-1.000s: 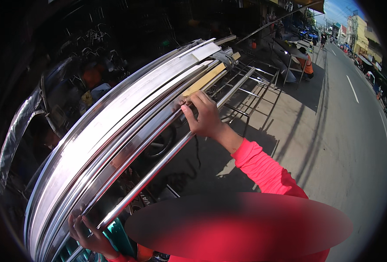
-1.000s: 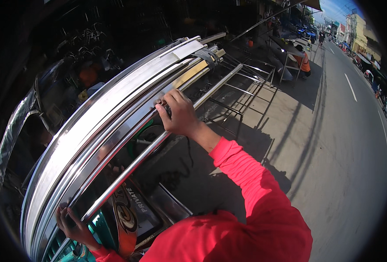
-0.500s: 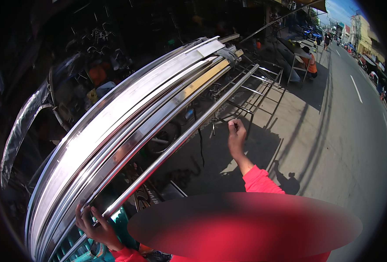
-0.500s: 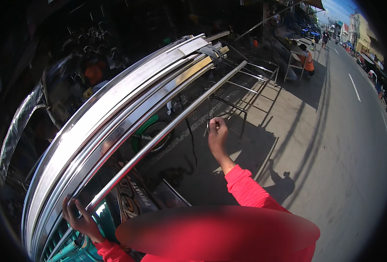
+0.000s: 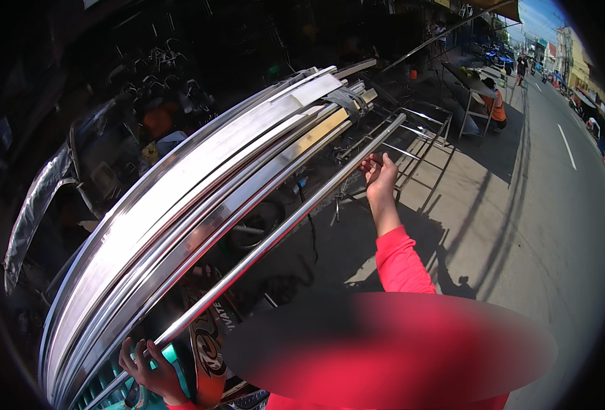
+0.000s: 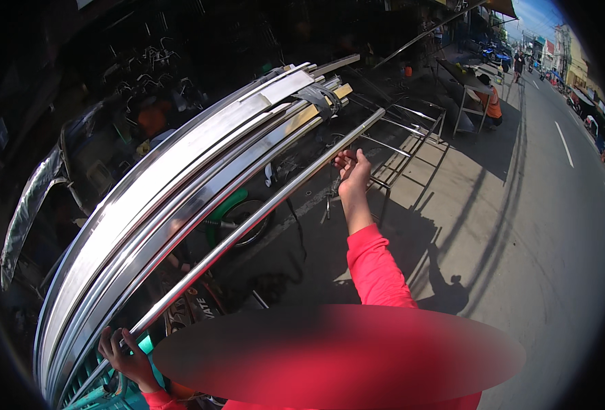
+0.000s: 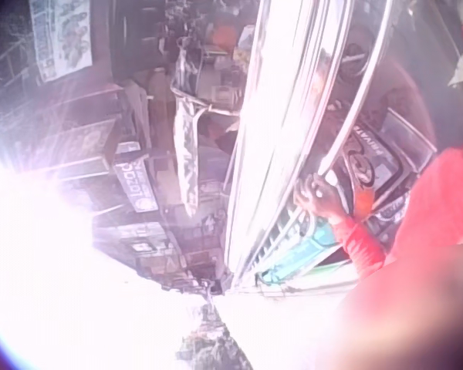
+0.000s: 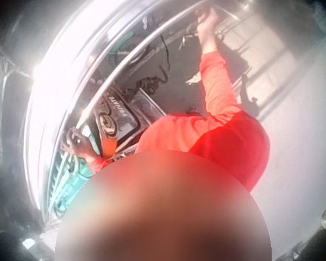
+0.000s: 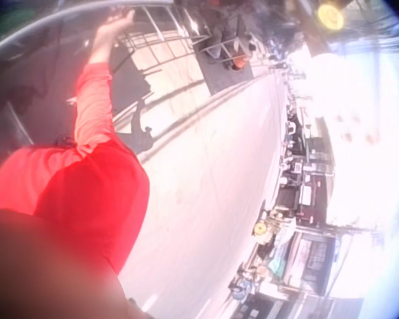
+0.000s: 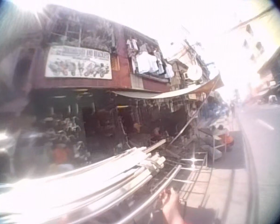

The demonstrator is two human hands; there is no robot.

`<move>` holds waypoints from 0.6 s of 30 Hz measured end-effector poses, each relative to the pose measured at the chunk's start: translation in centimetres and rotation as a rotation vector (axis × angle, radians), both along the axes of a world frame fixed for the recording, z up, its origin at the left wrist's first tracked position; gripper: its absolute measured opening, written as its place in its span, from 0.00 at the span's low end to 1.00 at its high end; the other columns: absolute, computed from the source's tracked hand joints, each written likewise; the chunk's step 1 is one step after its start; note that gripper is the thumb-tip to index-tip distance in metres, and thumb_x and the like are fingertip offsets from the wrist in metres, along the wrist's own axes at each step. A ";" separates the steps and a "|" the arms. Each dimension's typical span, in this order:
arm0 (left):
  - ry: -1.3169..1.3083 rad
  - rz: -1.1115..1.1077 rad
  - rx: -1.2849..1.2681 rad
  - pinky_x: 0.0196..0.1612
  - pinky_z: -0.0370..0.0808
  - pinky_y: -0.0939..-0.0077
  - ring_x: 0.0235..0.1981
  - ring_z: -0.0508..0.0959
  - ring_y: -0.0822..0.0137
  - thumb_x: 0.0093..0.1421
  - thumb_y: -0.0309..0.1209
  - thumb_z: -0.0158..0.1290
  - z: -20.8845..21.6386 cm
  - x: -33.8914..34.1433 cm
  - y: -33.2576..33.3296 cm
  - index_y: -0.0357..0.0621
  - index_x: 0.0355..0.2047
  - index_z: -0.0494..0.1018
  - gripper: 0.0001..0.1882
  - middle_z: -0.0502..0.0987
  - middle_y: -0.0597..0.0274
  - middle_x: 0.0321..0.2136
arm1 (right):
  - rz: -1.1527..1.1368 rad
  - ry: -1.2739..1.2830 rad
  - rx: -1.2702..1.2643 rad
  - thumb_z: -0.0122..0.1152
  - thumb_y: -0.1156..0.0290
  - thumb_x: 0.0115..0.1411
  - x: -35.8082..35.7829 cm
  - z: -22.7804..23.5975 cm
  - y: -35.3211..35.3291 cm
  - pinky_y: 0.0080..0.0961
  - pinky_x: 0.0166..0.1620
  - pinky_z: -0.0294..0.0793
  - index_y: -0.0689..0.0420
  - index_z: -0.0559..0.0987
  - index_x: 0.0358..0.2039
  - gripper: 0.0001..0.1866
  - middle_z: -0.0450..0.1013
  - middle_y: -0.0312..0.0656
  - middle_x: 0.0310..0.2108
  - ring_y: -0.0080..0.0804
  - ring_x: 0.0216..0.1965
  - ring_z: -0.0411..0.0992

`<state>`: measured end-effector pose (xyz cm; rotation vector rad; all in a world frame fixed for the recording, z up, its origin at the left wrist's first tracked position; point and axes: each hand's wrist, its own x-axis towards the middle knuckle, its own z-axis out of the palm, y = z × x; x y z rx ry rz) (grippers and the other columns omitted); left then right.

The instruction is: The person picks up long metal profiles from the workshop floor and carries them to a parked auto rickshaw. They place the profiles on the rickshaw's roof rack, then return to the workshop to retrieve more profiles and repeat the process.

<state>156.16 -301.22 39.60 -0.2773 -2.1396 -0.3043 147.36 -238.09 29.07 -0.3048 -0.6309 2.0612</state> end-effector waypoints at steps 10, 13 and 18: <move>-0.171 -0.191 -0.336 0.48 0.63 0.54 0.40 0.70 0.47 0.50 0.30 0.60 1.1 -1.5 16.6 0.36 0.36 0.70 0.15 0.70 0.49 0.32 | 0.503 0.300 -0.271 0.37 0.47 0.67 -8.3 5.6 1.3 0.46 0.62 0.59 0.57 0.69 0.57 0.30 0.67 0.46 0.56 0.49 0.57 0.63; -0.203 -0.148 -0.273 0.48 0.64 0.54 0.40 0.70 0.47 0.50 0.31 0.59 1.2 -1.0 17.0 0.36 0.35 0.70 0.14 0.69 0.49 0.31 | 0.464 0.366 -0.166 0.37 0.48 0.67 -7.9 8.3 1.2 0.41 0.62 0.60 0.55 0.69 0.58 0.29 0.68 0.43 0.56 0.44 0.57 0.64; -0.248 -0.063 -0.262 0.51 0.62 0.52 0.42 0.69 0.47 0.50 0.33 0.59 0.9 0.9 16.7 0.38 0.36 0.71 0.16 0.70 0.49 0.33 | 0.329 0.301 -0.184 0.38 0.48 0.67 -7.2 10.6 1.5 0.41 0.59 0.64 0.54 0.71 0.57 0.28 0.69 0.44 0.55 0.42 0.55 0.66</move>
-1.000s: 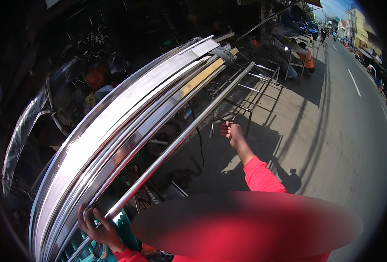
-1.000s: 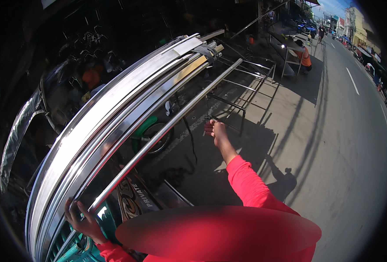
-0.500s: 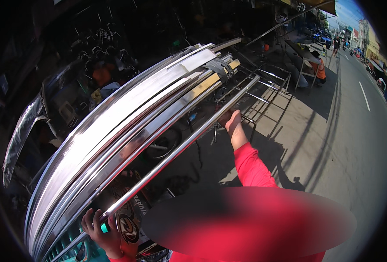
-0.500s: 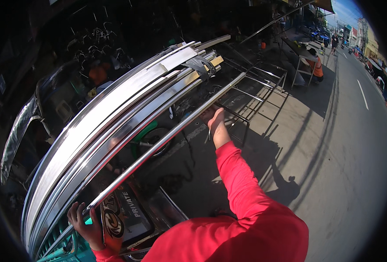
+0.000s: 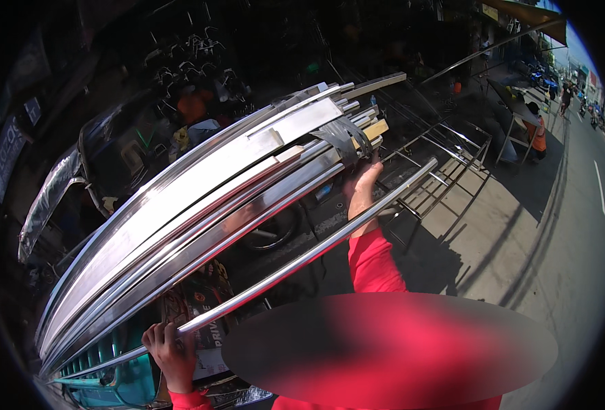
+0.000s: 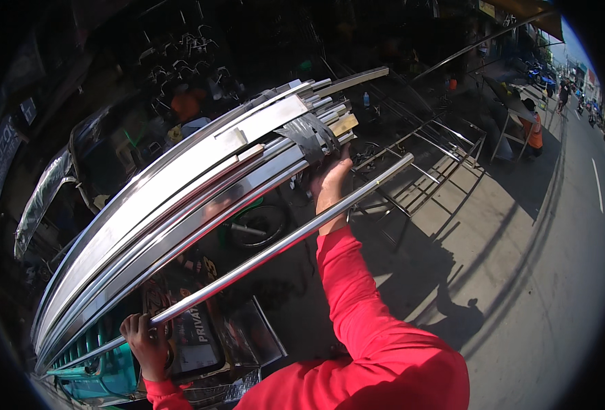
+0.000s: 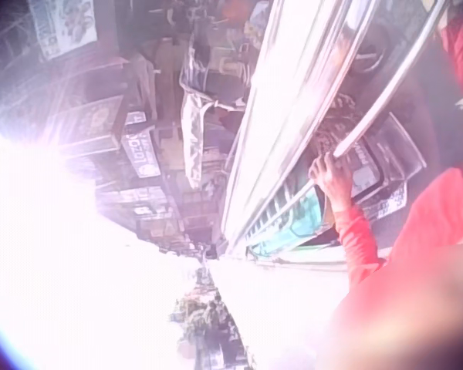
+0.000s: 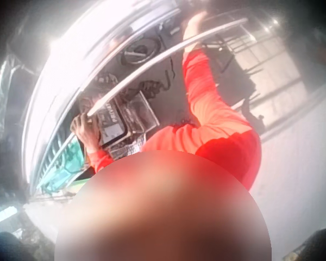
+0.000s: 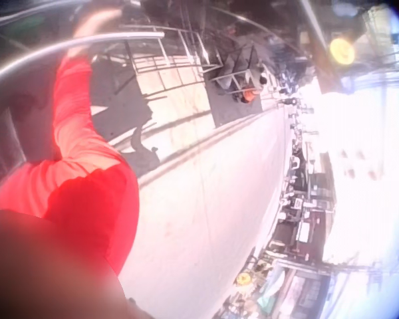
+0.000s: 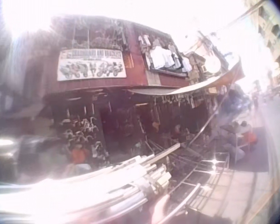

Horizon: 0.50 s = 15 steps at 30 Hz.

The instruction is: The person picks up long metal profiles from the workshop floor and carries them to a parked auto rickshaw. They place the profiles on the rickshaw's roof rack, then return to the workshop to retrieve more profiles and repeat the process.

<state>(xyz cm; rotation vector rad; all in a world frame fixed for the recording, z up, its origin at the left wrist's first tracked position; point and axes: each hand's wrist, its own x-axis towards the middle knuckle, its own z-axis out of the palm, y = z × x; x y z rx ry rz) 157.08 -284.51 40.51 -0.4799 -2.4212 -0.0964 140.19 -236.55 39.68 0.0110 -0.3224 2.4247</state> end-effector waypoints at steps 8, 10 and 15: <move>0.041 0.063 0.003 0.53 0.61 0.54 0.45 0.69 0.47 0.51 0.32 0.56 -0.3 2.5 0.7 0.37 0.38 0.72 0.16 0.72 0.48 0.37 | 0.008 0.119 -0.038 0.37 0.51 0.69 -0.8 -0.4 1.2 0.40 0.57 0.67 0.53 0.71 0.57 0.26 0.70 0.42 0.55 0.40 0.55 0.67; 0.011 0.077 0.039 0.53 0.61 0.54 0.46 0.69 0.47 0.51 0.31 0.56 -0.5 2.6 0.8 0.37 0.39 0.72 0.16 0.72 0.48 0.37 | -0.040 0.091 -0.043 0.35 0.50 0.69 -1.7 -0.4 1.5 0.41 0.58 0.66 0.54 0.70 0.58 0.27 0.69 0.42 0.55 0.41 0.55 0.67; 0.000 0.078 0.052 0.55 0.59 0.52 0.48 0.67 0.47 0.51 0.32 0.58 -0.7 3.0 0.9 0.37 0.42 0.72 0.19 0.71 0.48 0.40 | 0.089 0.143 -0.075 0.41 0.51 0.64 -3.7 -0.9 2.0 0.47 0.57 0.69 0.57 0.72 0.54 0.27 0.71 0.46 0.52 0.45 0.53 0.70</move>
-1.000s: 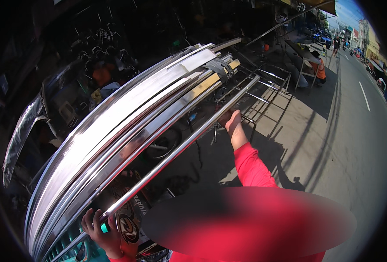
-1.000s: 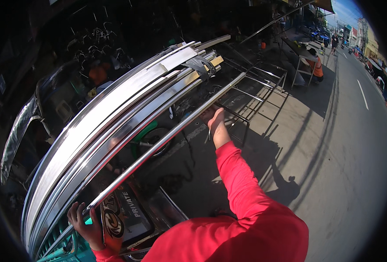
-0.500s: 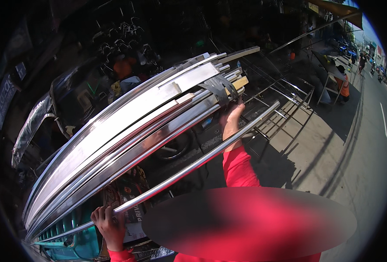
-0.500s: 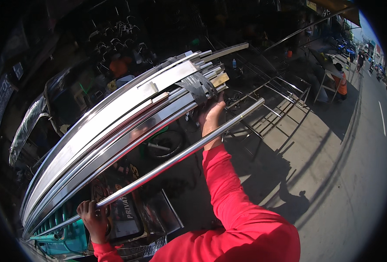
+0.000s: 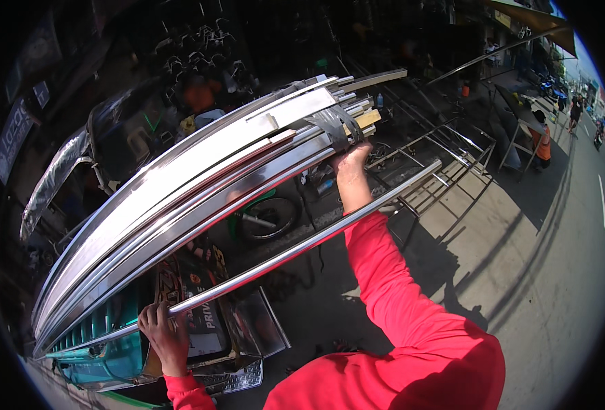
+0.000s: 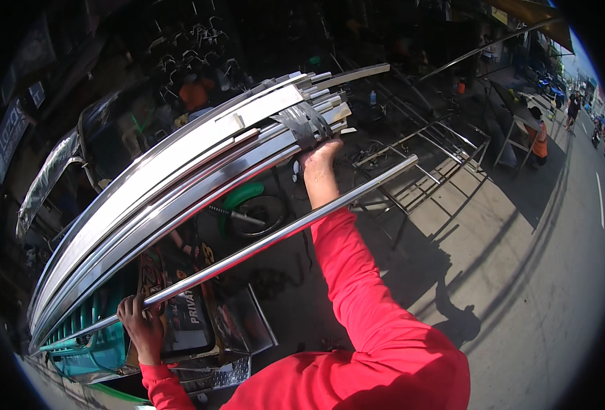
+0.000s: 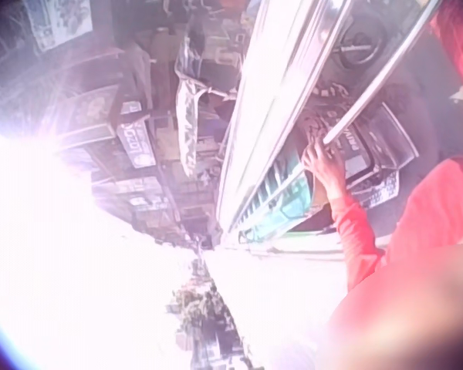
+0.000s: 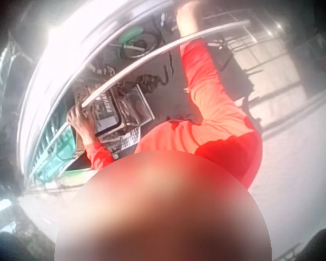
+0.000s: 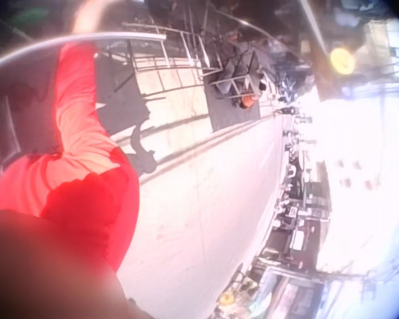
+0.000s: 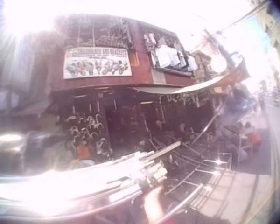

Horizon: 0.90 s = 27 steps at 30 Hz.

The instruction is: The person picks up long metal profiles from the workshop floor and carries them to a parked auto rickshaw. They place the profiles on the rickshaw's roof rack, then return to the workshop to retrieve more profiles and repeat the process.

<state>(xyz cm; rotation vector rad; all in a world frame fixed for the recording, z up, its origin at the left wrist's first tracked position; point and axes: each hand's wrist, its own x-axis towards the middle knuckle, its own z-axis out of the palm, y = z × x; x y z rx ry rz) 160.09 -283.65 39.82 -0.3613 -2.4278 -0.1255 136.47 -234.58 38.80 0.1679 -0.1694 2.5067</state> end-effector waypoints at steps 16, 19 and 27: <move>0.136 -0.274 -0.077 0.66 0.52 0.48 0.67 0.51 0.41 0.52 0.45 0.64 12.8 -12.0 3.1 0.51 0.65 0.60 0.41 0.51 0.43 0.67 | -0.059 -0.155 0.155 0.34 0.43 0.63 6.8 4.2 -4.1 0.50 0.59 0.66 0.56 0.69 0.59 0.35 0.66 0.47 0.59 0.47 0.59 0.65; -0.028 -0.306 -0.167 0.66 0.50 0.46 0.68 0.50 0.41 0.53 0.56 0.59 14.3 -15.8 5.8 0.51 0.67 0.56 0.46 0.49 0.42 0.68 | -0.125 -0.187 0.186 0.30 0.46 0.65 7.5 4.9 -4.3 0.46 0.60 0.67 0.58 0.67 0.60 0.35 0.66 0.48 0.59 0.46 0.59 0.66; -0.147 -0.418 -0.246 0.62 0.58 0.50 0.62 0.63 0.41 0.57 0.69 0.44 15.1 -17.9 4.6 0.40 0.63 0.61 0.48 0.66 0.34 0.57 | -0.237 -0.359 0.189 0.30 0.49 0.66 6.7 4.9 -3.5 0.52 0.62 0.64 0.60 0.66 0.61 0.33 0.66 0.51 0.58 0.50 0.59 0.65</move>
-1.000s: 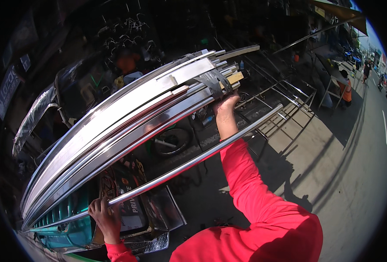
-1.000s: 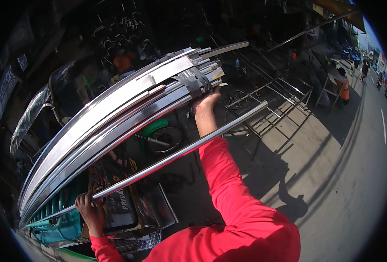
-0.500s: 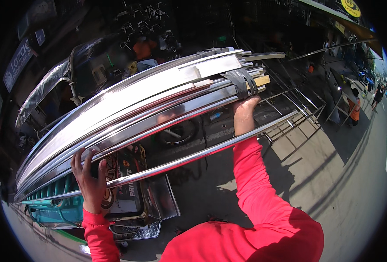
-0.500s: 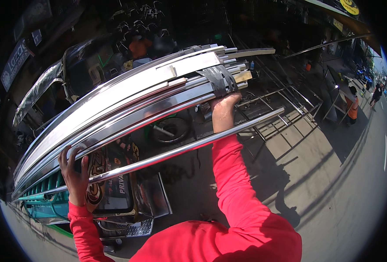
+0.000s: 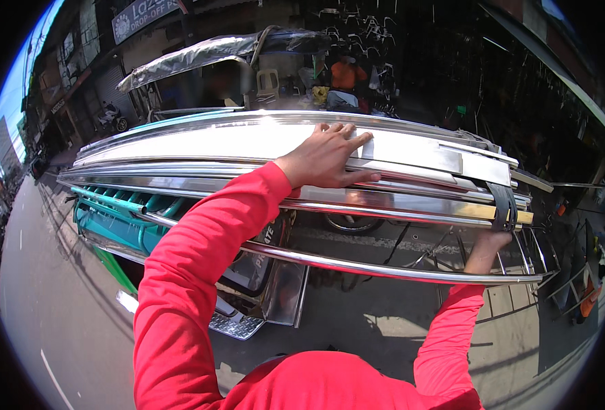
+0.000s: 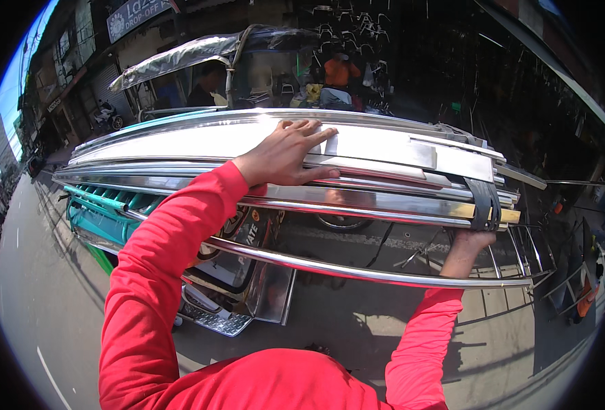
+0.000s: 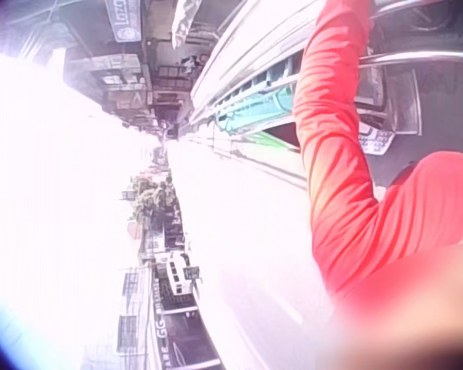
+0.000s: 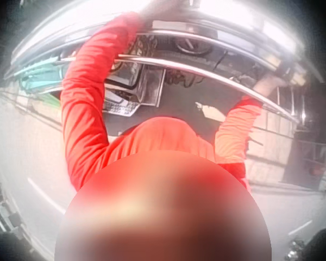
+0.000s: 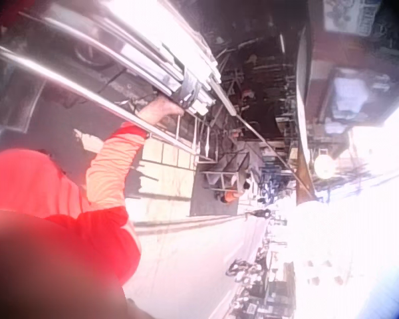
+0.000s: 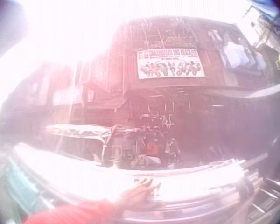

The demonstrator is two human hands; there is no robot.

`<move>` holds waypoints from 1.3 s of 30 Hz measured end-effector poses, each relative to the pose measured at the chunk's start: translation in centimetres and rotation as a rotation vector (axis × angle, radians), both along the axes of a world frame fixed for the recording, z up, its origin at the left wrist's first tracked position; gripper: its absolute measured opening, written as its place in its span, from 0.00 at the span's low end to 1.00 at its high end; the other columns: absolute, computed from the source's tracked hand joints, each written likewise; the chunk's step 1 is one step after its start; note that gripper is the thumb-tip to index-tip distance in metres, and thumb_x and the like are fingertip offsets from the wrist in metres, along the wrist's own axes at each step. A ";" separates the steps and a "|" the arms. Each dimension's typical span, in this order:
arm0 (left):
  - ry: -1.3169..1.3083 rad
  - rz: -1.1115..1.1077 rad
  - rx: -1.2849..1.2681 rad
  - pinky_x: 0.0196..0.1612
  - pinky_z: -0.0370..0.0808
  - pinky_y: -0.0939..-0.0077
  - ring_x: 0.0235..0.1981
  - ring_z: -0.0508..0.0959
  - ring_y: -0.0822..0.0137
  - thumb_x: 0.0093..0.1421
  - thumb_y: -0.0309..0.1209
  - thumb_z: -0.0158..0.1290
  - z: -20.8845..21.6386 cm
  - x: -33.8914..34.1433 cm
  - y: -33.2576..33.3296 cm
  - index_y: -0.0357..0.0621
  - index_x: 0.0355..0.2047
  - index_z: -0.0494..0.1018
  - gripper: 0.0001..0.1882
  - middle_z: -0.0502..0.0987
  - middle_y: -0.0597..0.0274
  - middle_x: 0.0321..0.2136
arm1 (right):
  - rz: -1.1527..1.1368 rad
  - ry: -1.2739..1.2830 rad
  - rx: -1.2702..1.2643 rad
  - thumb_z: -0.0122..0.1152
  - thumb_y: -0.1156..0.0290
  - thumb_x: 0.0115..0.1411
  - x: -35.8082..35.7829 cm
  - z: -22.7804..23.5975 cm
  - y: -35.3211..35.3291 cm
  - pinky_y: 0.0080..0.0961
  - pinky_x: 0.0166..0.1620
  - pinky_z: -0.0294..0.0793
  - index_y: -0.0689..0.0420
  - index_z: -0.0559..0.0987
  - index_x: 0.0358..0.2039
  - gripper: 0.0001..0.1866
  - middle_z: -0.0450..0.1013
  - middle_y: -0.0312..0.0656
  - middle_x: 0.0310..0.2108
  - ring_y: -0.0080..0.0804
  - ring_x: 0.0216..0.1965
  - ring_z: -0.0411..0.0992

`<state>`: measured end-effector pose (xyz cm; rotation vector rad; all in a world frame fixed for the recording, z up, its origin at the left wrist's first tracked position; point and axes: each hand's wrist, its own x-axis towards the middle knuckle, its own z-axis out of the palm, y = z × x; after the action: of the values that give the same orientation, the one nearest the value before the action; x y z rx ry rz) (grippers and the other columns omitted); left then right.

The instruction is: The person picks up long metal profiles from the workshop floor and carries them to a parked auto rickshaw. They place the profiles on the rickshaw's roof rack, then return to the workshop to retrieve more profiles and repeat the process.

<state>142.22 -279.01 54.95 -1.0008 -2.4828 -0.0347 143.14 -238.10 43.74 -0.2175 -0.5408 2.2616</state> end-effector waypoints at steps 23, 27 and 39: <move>-0.112 -0.071 0.101 0.62 0.55 0.41 0.63 0.61 0.37 0.51 0.74 0.43 -0.4 -1.4 1.7 0.37 0.64 0.59 0.56 0.63 0.29 0.58 | -0.108 0.013 0.093 0.35 0.44 0.64 -1.7 -4.4 2.1 0.41 0.66 0.57 0.57 0.67 0.61 0.35 0.66 0.43 0.60 0.42 0.61 0.63; -0.074 -0.072 0.034 0.66 0.53 0.50 0.65 0.58 0.40 0.53 0.73 0.43 0.3 -1.6 5.6 0.37 0.66 0.54 0.56 0.60 0.31 0.61 | -0.042 0.210 0.029 0.28 0.52 0.67 -0.6 -1.0 0.0 0.46 0.61 0.66 0.60 0.68 0.59 0.31 0.68 0.49 0.56 0.48 0.57 0.68; -0.017 -0.081 0.004 0.59 0.61 0.50 0.56 0.71 0.46 0.58 0.71 0.39 1.4 -2.6 5.8 0.37 0.61 0.64 0.49 0.71 0.35 0.54 | -0.078 0.211 0.011 0.35 0.53 0.66 0.6 0.1 -2.0 0.42 0.57 0.69 0.58 0.72 0.54 0.27 0.72 0.46 0.50 0.41 0.52 0.71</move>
<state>139.63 -273.22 56.35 -1.1035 -2.4546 -0.0744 143.72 -240.08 43.86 0.0063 -0.4259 2.1723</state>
